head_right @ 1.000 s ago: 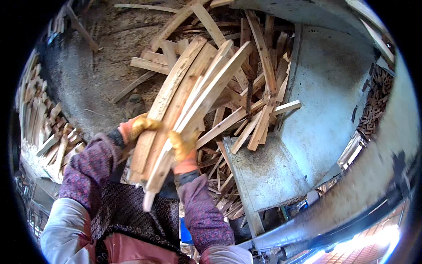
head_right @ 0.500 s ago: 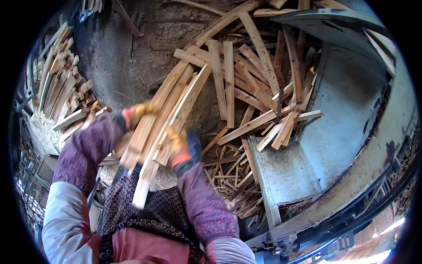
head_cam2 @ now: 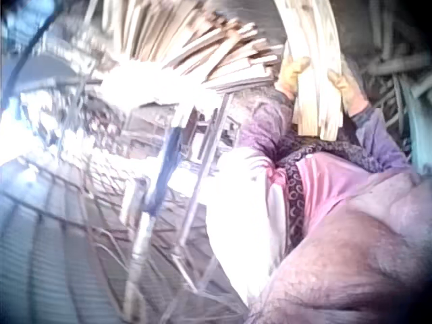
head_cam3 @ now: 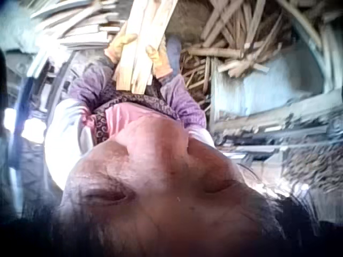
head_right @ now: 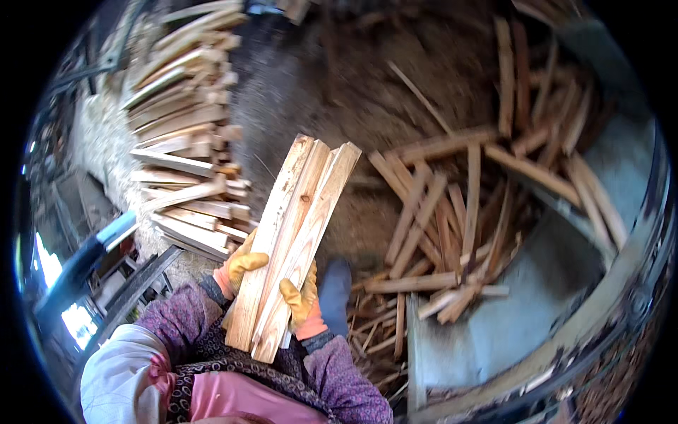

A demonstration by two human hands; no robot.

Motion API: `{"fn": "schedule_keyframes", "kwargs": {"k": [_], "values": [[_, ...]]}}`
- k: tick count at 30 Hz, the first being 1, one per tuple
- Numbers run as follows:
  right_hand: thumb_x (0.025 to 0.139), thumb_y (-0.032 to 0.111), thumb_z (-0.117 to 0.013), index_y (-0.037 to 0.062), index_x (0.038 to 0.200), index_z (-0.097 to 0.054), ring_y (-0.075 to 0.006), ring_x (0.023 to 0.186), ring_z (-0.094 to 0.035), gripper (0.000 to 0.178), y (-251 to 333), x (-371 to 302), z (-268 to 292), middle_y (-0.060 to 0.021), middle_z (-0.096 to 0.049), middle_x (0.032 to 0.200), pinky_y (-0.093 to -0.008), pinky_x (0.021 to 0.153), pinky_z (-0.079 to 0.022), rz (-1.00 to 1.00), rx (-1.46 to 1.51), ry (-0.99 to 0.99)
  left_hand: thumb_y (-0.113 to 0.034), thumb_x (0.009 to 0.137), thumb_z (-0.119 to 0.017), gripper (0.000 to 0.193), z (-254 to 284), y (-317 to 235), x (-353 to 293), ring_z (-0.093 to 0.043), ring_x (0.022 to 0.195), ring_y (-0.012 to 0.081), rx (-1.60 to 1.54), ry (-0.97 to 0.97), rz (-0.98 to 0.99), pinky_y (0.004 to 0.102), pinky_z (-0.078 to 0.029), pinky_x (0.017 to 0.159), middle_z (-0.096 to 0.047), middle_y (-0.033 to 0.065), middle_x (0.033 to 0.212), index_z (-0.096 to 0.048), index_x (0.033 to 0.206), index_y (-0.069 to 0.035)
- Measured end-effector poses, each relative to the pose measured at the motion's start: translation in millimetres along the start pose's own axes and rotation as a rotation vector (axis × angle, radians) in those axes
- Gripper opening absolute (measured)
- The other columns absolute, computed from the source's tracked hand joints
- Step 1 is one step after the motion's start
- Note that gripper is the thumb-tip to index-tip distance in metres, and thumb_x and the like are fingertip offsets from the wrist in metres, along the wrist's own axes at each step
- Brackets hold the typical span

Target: The person manually lifts and stacks large, rough-cut wooden planks from a pile onto a metal rack. They wear gloves and handle the wood one piece at a time, moving from a large pile to a designated stacking area.

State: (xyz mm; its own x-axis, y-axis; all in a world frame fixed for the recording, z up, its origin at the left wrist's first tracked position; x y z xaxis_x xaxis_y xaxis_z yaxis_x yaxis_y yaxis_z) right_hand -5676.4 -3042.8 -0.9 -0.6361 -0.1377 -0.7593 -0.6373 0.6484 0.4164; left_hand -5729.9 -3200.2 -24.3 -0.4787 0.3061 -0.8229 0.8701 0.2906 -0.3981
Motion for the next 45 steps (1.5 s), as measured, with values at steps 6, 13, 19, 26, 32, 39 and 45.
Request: {"fn": "schedule_keyframes", "kwargs": {"k": [6, 13, 19, 26, 32, 39, 45], "values": [[0.084, 0.039, -0.075, 0.0037, 0.159, -0.026, -0.0292, 0.132, -0.051, 0.097, 68, 108, -185, -0.0180, -0.050, 0.147, -0.0404, 0.113, -0.040, 0.031, -0.176, 0.646, -0.037, 0.091, -0.066, 0.073, 65, -156, -47, -0.067, 0.106, 0.0325, 0.039, -0.143, -0.436, 0.0426, -0.058, 0.093, -0.061, 0.0235, 0.128, -0.041, 0.144, 0.006], [0.081, 0.040, -0.081, 0.0082, 0.138, -0.061, -0.0272, 0.107, -0.068, 0.069, 83, 278, -390, -0.0159, -0.071, 0.120, -0.0394, 0.097, -0.052, 0.093, -1.167, 0.646, -0.042, 0.100, -0.052, 0.054, 171, -343, -11, -0.067, 0.103, 0.0282, -0.205, -0.437, -0.644, 0.0401, -0.056, 0.093, -0.068, 0.0178, 0.115, -0.058, 0.129, 0.003], [0.083, 0.048, -0.072, 0.0032, 0.140, -0.059, -0.0348, 0.132, -0.056, 0.074, 54, 261, -148, -0.0241, -0.060, 0.140, -0.0398, 0.113, -0.042, 0.283, -1.168, 0.149, -0.037, 0.096, -0.061, 0.060, 118, -272, 89, -0.064, 0.107, 0.0254, 0.235, -0.376, -0.389, 0.0374, -0.052, 0.095, -0.066, 0.0174, 0.122, -0.049, 0.140, 0.001], [0.081, 0.046, -0.077, 0.0016, 0.130, -0.066, -0.0379, 0.119, -0.064, 0.068, -16, 29, 387, -0.0235, -0.068, 0.127, -0.0427, 0.103, -0.048, -0.466, -1.263, -0.677, -0.030, 0.091, -0.072, 0.076, 15, 67, 106, -0.061, 0.113, 0.0222, 0.572, 0.029, 0.294, 0.0343, -0.049, 0.096, -0.064, 0.0168, 0.130, -0.039, 0.154, -0.002], [0.080, 0.052, -0.078, 0.0015, 0.137, -0.061, -0.0383, 0.124, -0.061, 0.078, 74, -94, 561, -0.0246, -0.065, 0.133, -0.0434, 0.105, -0.047, -0.178, -1.171, -1.341, -0.026, 0.093, -0.070, 0.064, 29, 262, 151, -0.061, 0.112, 0.0202, 0.854, 0.145, 0.374, 0.0328, -0.049, 0.094, -0.064, 0.0139, 0.132, -0.048, 0.148, -0.001], [0.078, 0.050, -0.082, -0.0056, 0.136, -0.059, -0.0375, 0.123, -0.061, 0.084, -2, -65, 751, -0.0259, -0.064, 0.133, -0.0441, 0.103, -0.049, -0.449, -1.212, -1.247, -0.030, 0.087, -0.074, 0.072, -50, 394, 237, -0.061, 0.125, 0.0290, 0.964, 0.294, 0.438, 0.0381, -0.049, 0.105, -0.062, 0.0223, 0.135, -0.048, 0.146, 0.003], [0.080, 0.038, -0.082, 0.0046, 0.140, -0.044, -0.0368, 0.115, -0.054, 0.078, -34, -44, 830, -0.0147, -0.053, 0.132, -0.0559, 0.086, -0.048, -0.189, -0.624, -1.049, -0.044, 0.077, -0.080, 0.092, -217, 516, 337, -0.060, 0.128, 0.0353, 1.257, 0.608, 0.092, 0.0387, -0.046, 0.109, -0.060, 0.0260, 0.138, -0.044, 0.151, -0.001]]}}
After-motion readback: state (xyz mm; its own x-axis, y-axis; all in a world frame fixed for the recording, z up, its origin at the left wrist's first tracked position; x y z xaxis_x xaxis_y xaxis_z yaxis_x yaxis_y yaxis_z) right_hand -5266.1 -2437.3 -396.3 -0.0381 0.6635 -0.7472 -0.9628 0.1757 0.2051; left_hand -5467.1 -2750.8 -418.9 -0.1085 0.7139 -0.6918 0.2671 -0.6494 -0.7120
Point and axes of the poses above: each hand's wrist, its own x-axis towards the middle knuckle, its own z-axis out of the back of the hand, y = z × x, the point moved 6 cm from there along x, towards the middle knuckle
